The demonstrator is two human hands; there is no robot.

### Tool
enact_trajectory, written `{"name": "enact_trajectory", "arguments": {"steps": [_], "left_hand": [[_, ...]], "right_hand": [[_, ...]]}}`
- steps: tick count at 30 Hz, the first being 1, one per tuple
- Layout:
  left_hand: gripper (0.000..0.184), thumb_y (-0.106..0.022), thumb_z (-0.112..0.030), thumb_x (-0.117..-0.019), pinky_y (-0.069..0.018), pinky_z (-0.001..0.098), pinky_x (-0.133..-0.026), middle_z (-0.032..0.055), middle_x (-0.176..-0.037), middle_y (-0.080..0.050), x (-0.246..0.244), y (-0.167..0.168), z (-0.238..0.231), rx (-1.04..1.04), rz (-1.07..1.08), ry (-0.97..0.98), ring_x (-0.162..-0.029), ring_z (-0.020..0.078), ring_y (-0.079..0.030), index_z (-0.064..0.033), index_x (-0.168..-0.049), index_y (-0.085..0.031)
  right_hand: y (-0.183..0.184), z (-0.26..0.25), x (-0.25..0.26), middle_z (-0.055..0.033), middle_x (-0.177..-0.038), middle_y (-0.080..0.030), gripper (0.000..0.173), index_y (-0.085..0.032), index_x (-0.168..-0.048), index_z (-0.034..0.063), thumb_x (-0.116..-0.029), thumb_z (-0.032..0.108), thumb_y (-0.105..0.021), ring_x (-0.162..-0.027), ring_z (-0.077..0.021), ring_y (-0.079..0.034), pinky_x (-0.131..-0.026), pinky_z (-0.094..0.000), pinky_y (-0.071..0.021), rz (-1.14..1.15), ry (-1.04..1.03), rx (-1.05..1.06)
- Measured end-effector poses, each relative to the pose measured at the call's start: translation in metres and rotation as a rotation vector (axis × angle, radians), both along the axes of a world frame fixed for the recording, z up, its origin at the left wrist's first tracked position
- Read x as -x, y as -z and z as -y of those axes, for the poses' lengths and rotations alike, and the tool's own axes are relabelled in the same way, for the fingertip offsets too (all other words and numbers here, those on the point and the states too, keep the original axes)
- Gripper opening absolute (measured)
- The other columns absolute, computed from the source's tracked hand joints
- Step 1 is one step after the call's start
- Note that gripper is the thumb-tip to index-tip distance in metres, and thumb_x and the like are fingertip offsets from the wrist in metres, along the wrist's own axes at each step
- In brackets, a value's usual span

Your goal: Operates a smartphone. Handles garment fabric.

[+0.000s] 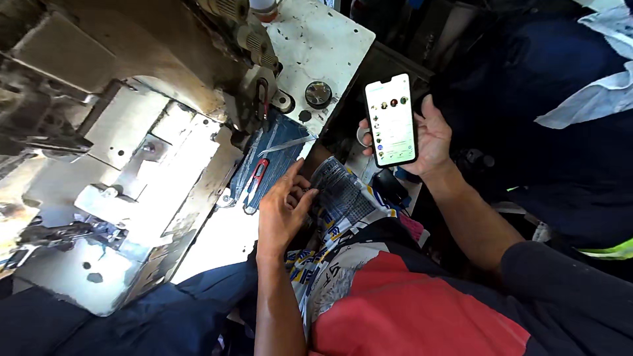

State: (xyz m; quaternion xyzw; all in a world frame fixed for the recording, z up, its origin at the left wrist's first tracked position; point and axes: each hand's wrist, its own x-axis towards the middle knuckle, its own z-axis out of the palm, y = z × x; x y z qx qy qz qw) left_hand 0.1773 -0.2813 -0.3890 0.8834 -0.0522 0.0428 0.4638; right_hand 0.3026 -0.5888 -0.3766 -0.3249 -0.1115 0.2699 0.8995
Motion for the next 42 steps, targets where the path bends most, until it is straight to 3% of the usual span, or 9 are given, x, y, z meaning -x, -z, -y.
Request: {"name": "enact_trajectory", "arguments": {"steps": [2, 6, 9, 16, 20, 24, 32, 36, 42], "left_hand": [[0.062, -0.074, -0.029, -0.0949, -0.056, 0.0253, -0.058, -0.0073, -0.104, -0.072, 0.0, 0.0, 0.001, -0.003, 0.001, -0.001, -0.073, 0.0049, -0.064, -0.0253, -0.152, -0.05], [0.059, -0.074, -0.031, -0.0951, -0.0543, 0.0242, -0.056, -0.0079, -0.103, -0.071, 0.0, 0.001, 0.001, -0.016, 0.018, -0.006, -0.07, 0.004, -0.063, -0.0251, -0.15, -0.052], [0.057, -0.074, -0.03, -0.0952, -0.0547, 0.0239, -0.055, -0.008, -0.102, -0.071, 0.0, 0.002, 0.001, -0.018, 0.022, -0.005, -0.069, 0.0039, -0.063, -0.0242, -0.148, -0.054], [0.053, -0.074, -0.029, -0.0952, -0.0552, 0.0233, -0.057, -0.0083, -0.104, -0.072, 0.0, 0.002, 0.001, -0.04, 0.022, 0.009, -0.07, 0.003, -0.064, -0.0224, -0.145, -0.058], [0.052, -0.073, -0.032, -0.0955, -0.0546, 0.0228, -0.057, -0.0084, -0.103, -0.072, -0.001, 0.004, 0.001, -0.058, 0.03, 0.009, -0.07, 0.0027, -0.063, -0.0213, -0.144, -0.058], [0.05, -0.072, -0.032, -0.0959, -0.0535, 0.0225, -0.056, -0.008, -0.1, -0.072, 0.0, 0.006, 0.002, -0.073, 0.032, 0.001, -0.069, 0.0024, -0.062, -0.0209, -0.143, -0.06], [0.048, -0.073, -0.032, -0.0959, -0.0522, 0.0206, -0.054, -0.0075, -0.098, -0.072, 0.0, 0.007, 0.002, -0.062, 0.038, -0.001, -0.066, 0.0015, -0.061, -0.0171, -0.14, -0.062], [0.046, -0.072, -0.03, -0.0964, -0.0532, 0.0202, -0.055, -0.0072, -0.099, -0.072, -0.001, 0.007, 0.002, -0.056, 0.034, 0.004, -0.067, 0.0015, -0.062, -0.0168, -0.14, -0.062], [0.044, -0.071, -0.029, -0.0968, -0.0532, 0.0197, -0.056, -0.0062, -0.099, -0.072, -0.001, 0.007, 0.003, -0.053, 0.036, 0.01, -0.069, 0.0013, -0.062, -0.0148, -0.138, -0.063]], "right_hand": [[0.004, 0.018, 0.0, -0.025, -0.139, -0.056, 0.071, -0.044, -0.148, 0.0115, -0.1026, 0.064, -0.029, -0.113, -0.0409, -0.065, -0.092, -0.0575, -0.057, 0.052, 0.043, 0.078], [0.013, 0.039, 0.019, -0.0235, -0.133, -0.061, 0.046, -0.042, -0.146, 0.0134, -0.1087, 0.039, -0.033, -0.107, -0.0397, -0.069, -0.086, -0.0554, -0.0605, -0.076, 0.236, 0.312], [0.034, 0.048, 0.045, -0.0179, -0.129, -0.065, 0.041, -0.046, -0.145, 0.0168, -0.1095, 0.037, -0.038, -0.104, -0.0344, -0.071, -0.085, -0.0526, -0.0614, -0.203, 0.313, 0.471], [0.091, 0.072, 0.079, -0.0254, -0.119, -0.069, 0.042, -0.048, -0.145, 0.0062, -0.103, 0.005, -0.045, -0.098, -0.0412, -0.072, -0.084, -0.0556, -0.0615, -0.339, 0.066, 0.783], [0.108, 0.053, 0.083, -0.0193, -0.114, -0.072, 0.036, -0.054, -0.139, 0.0054, -0.1046, 0.013, -0.047, -0.099, -0.0311, -0.072, -0.084, -0.0491, -0.0614, -0.571, 0.271, 0.855], [0.138, 0.037, 0.068, -0.019, -0.119, -0.067, 0.036, -0.053, -0.135, 0.0027, -0.102, 0.017, -0.055, -0.104, -0.0304, -0.068, -0.084, -0.0503, -0.0593, -0.757, 0.52, 0.797], [0.183, 0.007, 0.031, -0.0175, -0.113, -0.063, 0.047, -0.047, -0.138, 0.0038, -0.0981, 0.016, -0.069, -0.085, -0.0258, -0.066, -0.07, -0.0409, -0.058, -0.858, 0.615, 0.727], [0.194, -0.004, 0.022, -0.0174, -0.122, -0.059, 0.054, -0.042, -0.144, 0.0073, -0.0981, 0.014, -0.069, -0.094, -0.0268, -0.065, -0.075, -0.0421, -0.0583, -0.901, 0.668, 0.714], [0.187, -0.014, 0.02, -0.0231, -0.13, -0.054, 0.059, -0.035, -0.148, 0.0001, -0.0996, 0.015, -0.067, -0.102, -0.0316, -0.063, -0.083, -0.0463, -0.0574, -0.907, 0.583, 0.805]]}}
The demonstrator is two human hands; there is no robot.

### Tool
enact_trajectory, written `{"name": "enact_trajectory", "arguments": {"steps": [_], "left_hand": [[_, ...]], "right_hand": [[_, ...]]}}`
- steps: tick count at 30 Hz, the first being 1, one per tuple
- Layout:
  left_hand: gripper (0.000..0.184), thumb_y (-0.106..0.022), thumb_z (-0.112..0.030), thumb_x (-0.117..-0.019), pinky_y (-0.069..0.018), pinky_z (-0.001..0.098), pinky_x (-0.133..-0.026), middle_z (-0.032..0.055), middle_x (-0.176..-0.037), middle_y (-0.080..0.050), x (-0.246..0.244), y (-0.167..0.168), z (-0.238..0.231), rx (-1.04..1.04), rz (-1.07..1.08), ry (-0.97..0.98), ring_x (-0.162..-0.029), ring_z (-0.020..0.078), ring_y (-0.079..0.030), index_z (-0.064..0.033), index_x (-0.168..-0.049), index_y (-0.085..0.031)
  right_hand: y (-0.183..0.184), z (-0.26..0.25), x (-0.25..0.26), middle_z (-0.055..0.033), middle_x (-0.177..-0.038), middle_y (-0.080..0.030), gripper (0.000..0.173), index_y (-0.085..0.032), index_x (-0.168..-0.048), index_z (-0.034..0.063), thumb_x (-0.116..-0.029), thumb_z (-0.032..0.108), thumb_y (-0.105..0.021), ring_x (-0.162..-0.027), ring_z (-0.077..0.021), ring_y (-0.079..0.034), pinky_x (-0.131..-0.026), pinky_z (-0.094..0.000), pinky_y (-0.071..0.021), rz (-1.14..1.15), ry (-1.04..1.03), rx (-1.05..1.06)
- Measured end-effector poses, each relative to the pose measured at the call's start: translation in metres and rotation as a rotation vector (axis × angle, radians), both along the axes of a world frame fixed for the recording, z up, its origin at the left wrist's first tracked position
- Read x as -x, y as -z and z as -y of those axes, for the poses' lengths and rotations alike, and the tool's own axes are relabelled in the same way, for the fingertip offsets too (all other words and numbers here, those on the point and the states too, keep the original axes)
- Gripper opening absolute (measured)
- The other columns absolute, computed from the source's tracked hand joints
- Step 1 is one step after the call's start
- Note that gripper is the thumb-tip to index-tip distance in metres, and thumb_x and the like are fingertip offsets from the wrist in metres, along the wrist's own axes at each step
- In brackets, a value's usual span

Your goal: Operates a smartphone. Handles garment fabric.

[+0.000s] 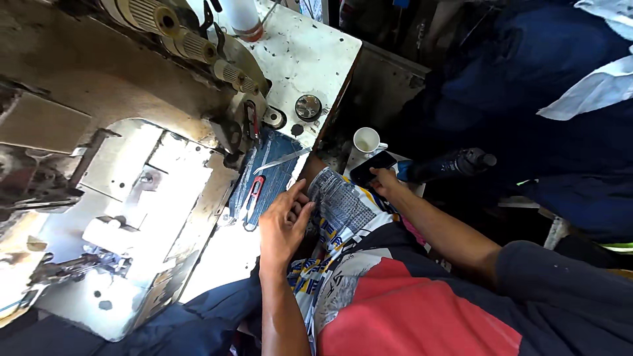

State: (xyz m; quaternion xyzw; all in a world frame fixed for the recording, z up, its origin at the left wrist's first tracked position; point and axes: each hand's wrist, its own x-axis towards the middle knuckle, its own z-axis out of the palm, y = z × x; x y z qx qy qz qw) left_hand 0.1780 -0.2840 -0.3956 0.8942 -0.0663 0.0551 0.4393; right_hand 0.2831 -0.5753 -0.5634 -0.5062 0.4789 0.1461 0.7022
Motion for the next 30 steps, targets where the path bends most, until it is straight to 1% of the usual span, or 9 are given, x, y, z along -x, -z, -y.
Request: {"name": "enact_trajectory", "arguments": {"steps": [3, 6, 10, 12, 14, 19, 24, 27, 30], "left_hand": [[0.045, -0.071, -0.031, -0.0971, -0.0534, 0.0201, -0.056, -0.0072, -0.098, -0.072, 0.001, 0.0, -0.001, -0.001, 0.001, -0.003, -0.068, 0.0015, -0.062, -0.017, -0.139, -0.063], [0.044, -0.071, -0.033, -0.0973, -0.054, 0.0201, -0.057, -0.0078, -0.098, -0.072, 0.001, 0.0, -0.002, -0.01, 0.009, -0.006, -0.069, 0.0014, -0.063, -0.0178, -0.138, -0.063], [0.046, -0.071, -0.032, -0.0972, -0.0537, 0.0215, -0.057, -0.0072, -0.098, -0.072, 0.003, 0.001, -0.002, -0.009, 0.02, -0.01, -0.068, 0.0017, -0.062, -0.0189, -0.14, -0.062], [0.046, -0.072, -0.03, -0.0968, -0.0569, 0.0244, -0.06, -0.0056, -0.098, -0.072, 0.002, 0.001, -0.002, -0.014, 0.027, -0.007, -0.071, 0.0035, -0.064, -0.0183, -0.14, -0.062], [0.045, -0.073, -0.027, -0.096, -0.0606, 0.0299, -0.069, -0.0034, -0.099, -0.073, 0.0, 0.001, 0.001, -0.019, 0.031, -0.005, -0.077, 0.0065, -0.067, -0.0166, -0.139, -0.063], [0.034, -0.07, -0.022, -0.0977, -0.0609, 0.0327, -0.079, -0.0014, -0.1, -0.073, 0.016, -0.006, 0.013, -0.002, 0.035, -0.017, -0.083, 0.0079, -0.068, -0.0156, -0.131, -0.069], [0.03, -0.065, -0.017, -0.1004, -0.0594, 0.0352, -0.086, 0.0027, -0.104, -0.073, 0.085, -0.013, 0.031, -0.032, -0.053, 0.049, -0.089, 0.0123, -0.07, -0.0144, -0.13, -0.07], [0.027, -0.064, -0.015, -0.1001, -0.0594, 0.0338, -0.082, 0.0026, -0.102, -0.073, 0.133, -0.017, 0.028, -0.076, -0.053, -0.076, -0.086, 0.0121, -0.069, -0.0141, -0.127, -0.071], [0.025, -0.065, -0.016, -0.1002, -0.06, 0.0311, -0.082, 0.0011, -0.102, -0.073, 0.176, -0.019, 0.017, -0.115, -0.012, -0.31, -0.086, 0.0099, -0.069, -0.0143, -0.124, -0.072]], "right_hand": [[-0.013, 0.003, 0.001, -0.0247, -0.127, -0.057, 0.057, -0.037, -0.147, -0.0001, -0.1011, 0.02, -0.064, -0.099, -0.0335, -0.066, -0.082, -0.0475, -0.0595, -0.027, -0.107, -0.082], [-0.015, 0.008, 0.004, -0.0234, -0.123, -0.063, 0.053, -0.039, -0.147, -0.0005, -0.1046, 0.027, -0.057, -0.097, -0.0294, -0.07, -0.082, -0.0411, -0.0601, -0.041, -0.258, -0.107], [-0.036, 0.013, 0.008, -0.0236, -0.121, -0.062, 0.052, -0.04, -0.145, -0.0034, -0.1051, 0.025, -0.057, -0.099, -0.0287, -0.07, -0.085, -0.0396, -0.0604, -0.023, -0.325, -0.094], [-0.043, 0.019, 0.012, -0.0246, -0.125, -0.062, 0.053, -0.039, -0.146, -0.0038, -0.1057, 0.025, -0.056, -0.102, -0.0303, -0.07, -0.087, -0.0414, -0.0611, 0.018, -0.353, -0.093], [-0.056, 0.022, 0.018, -0.0243, -0.129, -0.063, 0.051, -0.04, -0.146, -0.0038, -0.1064, 0.025, -0.054, -0.103, -0.0314, -0.072, -0.086, -0.0438, -0.0624, 0.086, -0.437, -0.041], [-0.108, -0.008, 0.031, -0.0188, -0.118, -0.07, 0.036, -0.051, -0.138, -0.003, -0.1071, 0.016, -0.048, -0.094, -0.0319, -0.074, -0.08, -0.0487, -0.0641, 0.439, -0.754, 0.018], [-0.143, -0.041, 0.036, -0.015, -0.107, -0.073, 0.03, -0.06, -0.129, -0.0043, -0.1058, 0.013, -0.05, -0.082, -0.028, -0.074, -0.073, -0.0448, -0.0652, 0.818, -0.921, -0.028], [-0.16, -0.067, 0.041, -0.0141, -0.102, -0.074, 0.028, -0.062, -0.126, -0.0046, -0.1051, 0.012, -0.052, -0.078, -0.0256, -0.074, -0.069, -0.042, -0.0653, 0.989, -0.994, -0.069], [-0.176, -0.093, 0.051, -0.0126, -0.102, -0.074, 0.026, -0.065, -0.123, -0.0032, -0.1047, 0.012, -0.053, -0.077, -0.0227, -0.074, -0.067, -0.038, -0.0656, 1.166, -1.137, -0.044]]}}
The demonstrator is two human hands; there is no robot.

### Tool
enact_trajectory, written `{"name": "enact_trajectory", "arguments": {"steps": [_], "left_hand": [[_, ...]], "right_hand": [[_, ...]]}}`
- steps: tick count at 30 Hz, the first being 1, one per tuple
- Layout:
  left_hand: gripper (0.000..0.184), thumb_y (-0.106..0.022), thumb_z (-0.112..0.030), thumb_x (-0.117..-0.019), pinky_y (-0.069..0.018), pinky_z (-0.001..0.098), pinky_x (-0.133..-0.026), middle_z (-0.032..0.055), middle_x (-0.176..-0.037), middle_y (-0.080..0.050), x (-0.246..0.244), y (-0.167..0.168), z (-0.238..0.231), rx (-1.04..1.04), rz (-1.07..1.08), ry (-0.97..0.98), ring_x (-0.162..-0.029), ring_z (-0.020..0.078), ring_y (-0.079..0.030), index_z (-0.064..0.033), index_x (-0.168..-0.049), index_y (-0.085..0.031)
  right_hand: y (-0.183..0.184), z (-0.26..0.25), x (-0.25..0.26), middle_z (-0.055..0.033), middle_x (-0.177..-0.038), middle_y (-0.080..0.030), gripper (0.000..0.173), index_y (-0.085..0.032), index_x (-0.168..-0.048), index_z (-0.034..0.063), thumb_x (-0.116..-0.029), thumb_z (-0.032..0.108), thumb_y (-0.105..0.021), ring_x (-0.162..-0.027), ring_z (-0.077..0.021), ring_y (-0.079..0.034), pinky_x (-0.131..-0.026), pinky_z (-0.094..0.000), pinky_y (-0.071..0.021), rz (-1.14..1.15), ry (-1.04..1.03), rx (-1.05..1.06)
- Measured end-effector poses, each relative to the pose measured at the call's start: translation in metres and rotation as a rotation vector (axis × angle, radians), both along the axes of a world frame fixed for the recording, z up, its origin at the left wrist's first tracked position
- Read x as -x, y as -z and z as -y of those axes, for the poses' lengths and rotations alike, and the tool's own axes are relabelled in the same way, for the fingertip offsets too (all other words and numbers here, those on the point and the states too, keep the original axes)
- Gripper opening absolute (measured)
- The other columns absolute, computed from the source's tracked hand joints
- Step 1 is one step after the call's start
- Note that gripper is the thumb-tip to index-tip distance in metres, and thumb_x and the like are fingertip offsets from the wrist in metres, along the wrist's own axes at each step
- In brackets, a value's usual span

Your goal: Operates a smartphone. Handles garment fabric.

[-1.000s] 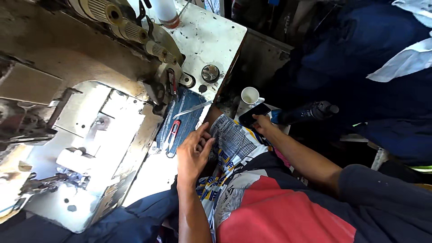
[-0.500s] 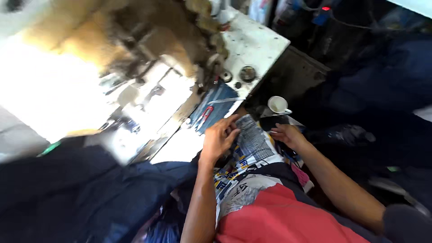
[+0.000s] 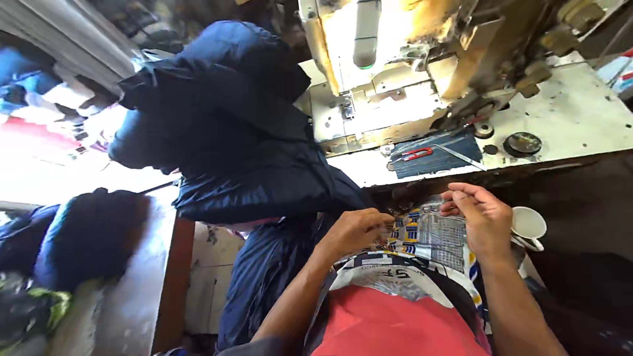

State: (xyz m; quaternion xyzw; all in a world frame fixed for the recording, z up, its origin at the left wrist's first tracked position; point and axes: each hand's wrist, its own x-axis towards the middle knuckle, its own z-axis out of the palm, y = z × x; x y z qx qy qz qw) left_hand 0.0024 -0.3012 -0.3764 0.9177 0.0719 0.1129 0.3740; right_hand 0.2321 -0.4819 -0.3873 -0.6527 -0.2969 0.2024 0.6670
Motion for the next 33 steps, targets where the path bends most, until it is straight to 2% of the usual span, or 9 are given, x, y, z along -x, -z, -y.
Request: {"name": "enact_trajectory", "arguments": {"steps": [4, 9, 17, 20, 22, 24, 29, 31, 33], "left_hand": [[0.023, -0.064, -0.02, -0.1013, -0.0608, 0.0294, -0.082, -0.0004, -0.102, -0.073, 0.041, -0.009, -0.025, -0.073, 0.073, -0.334, -0.088, 0.0074, -0.069, -0.0137, -0.122, -0.074], [0.022, -0.065, -0.025, -0.101, -0.0615, 0.0267, -0.078, -0.0032, -0.099, -0.073, 0.069, -0.01, -0.062, -0.142, 0.12, -0.684, -0.084, 0.0043, -0.069, -0.0147, -0.117, -0.076], [0.044, -0.073, -0.023, -0.0962, -0.0601, 0.0349, -0.068, 0.0072, -0.131, -0.062, 0.056, -0.028, -0.117, -0.224, 0.093, -0.965, -0.086, 0.0159, -0.068, -0.0163, -0.138, -0.062], [0.057, -0.078, -0.017, -0.0902, -0.0606, 0.0415, -0.082, 0.0095, -0.148, -0.05, 0.039, -0.028, -0.144, -0.192, 0.01, -0.919, -0.107, 0.023, -0.066, -0.0179, -0.143, -0.058], [0.037, -0.073, -0.007, -0.0879, -0.058, 0.0396, -0.093, 0.0083, -0.142, -0.056, 0.029, -0.025, -0.164, -0.142, 0.06, -0.864, -0.122, 0.0212, -0.06, -0.0137, -0.124, -0.071], [0.025, -0.066, 0.0, -0.0903, -0.0592, 0.0349, -0.089, 0.007, -0.131, -0.064, 0.024, -0.036, -0.17, -0.03, 0.219, -0.837, -0.118, 0.0166, -0.063, -0.0079, -0.114, -0.072], [0.023, -0.048, 0.002, -0.0993, -0.0572, 0.0362, -0.089, 0.0089, -0.109, -0.066, 0.025, -0.071, -0.168, 0.32, 0.663, -0.69, -0.1, 0.0171, -0.065, 0.0002, -0.119, -0.061], [0.023, -0.047, 0.002, -0.0985, -0.0576, 0.0329, -0.081, 0.0083, -0.106, -0.065, 0.025, -0.085, -0.165, 0.29, 0.707, -0.655, -0.093, 0.0158, -0.065, 0.0003, -0.118, -0.059], [0.022, -0.052, 0.002, -0.0961, -0.0521, 0.0253, -0.058, 0.007, -0.099, -0.066, 0.024, -0.099, -0.159, 0.25, 0.715, -0.672, -0.075, 0.0125, -0.062, -0.0008, -0.117, -0.059]], "right_hand": [[-0.007, -0.028, -0.003, -0.0078, -0.11, -0.072, 0.024, -0.074, -0.115, 0.0057, -0.1042, 0.02, -0.058, -0.094, -0.013, -0.071, -0.079, -0.0292, -0.0627, 0.498, -0.036, 0.093], [-0.01, -0.066, -0.032, -0.0105, -0.134, -0.065, 0.028, -0.074, -0.125, 0.0137, -0.1037, 0.018, -0.057, -0.126, -0.0362, -0.056, -0.107, -0.0526, -0.0449, 0.955, -0.073, 0.245], [-0.007, -0.097, -0.049, -0.0106, -0.129, -0.066, 0.031, -0.072, -0.131, 0.0253, -0.1042, 0.022, -0.056, -0.116, -0.0383, -0.058, -0.094, -0.0594, -0.0436, 1.061, -0.145, 0.38], [-0.016, -0.104, -0.051, -0.0139, -0.118, -0.067, 0.026, -0.075, -0.124, 0.0216, -0.1037, 0.023, -0.059, -0.112, -0.0407, -0.058, -0.092, -0.0619, -0.042, 1.074, -0.166, 0.398], [-0.017, -0.11, -0.051, -0.0129, -0.116, -0.067, 0.023, -0.076, -0.12, 0.021, -0.1046, 0.025, -0.058, -0.114, -0.0407, -0.057, -0.093, -0.0629, -0.0403, 1.103, -0.176, 0.418], [-0.017, -0.115, -0.053, -0.011, -0.12, -0.068, 0.024, -0.075, -0.119, 0.021, -0.1053, 0.022, -0.056, -0.12, -0.0409, -0.056, -0.095, -0.0644, -0.0392, 1.163, -0.182, 0.434], [-0.008, -0.12, -0.058, -0.0086, -0.122, -0.071, 0.03, -0.074, -0.117, 0.0141, -0.103, 0.007, -0.049, -0.121, -0.0342, -0.061, -0.102, -0.0617, -0.0372, 1.218, -0.091, 0.309], [-0.009, -0.124, -0.052, -0.0141, -0.116, -0.074, 0.026, -0.074, -0.113, 0.0053, -0.1043, 0.004, -0.049, -0.113, -0.0314, -0.067, -0.104, -0.0542, -0.0419, 1.156, -0.026, 0.166], [-0.025, -0.126, -0.035, -0.0196, -0.112, -0.072, 0.024, -0.071, -0.112, -0.0034, -0.1061, 0.006, -0.049, -0.105, -0.0282, -0.07, -0.098, -0.0415, -0.0541, 1.025, -0.032, 0.079]]}}
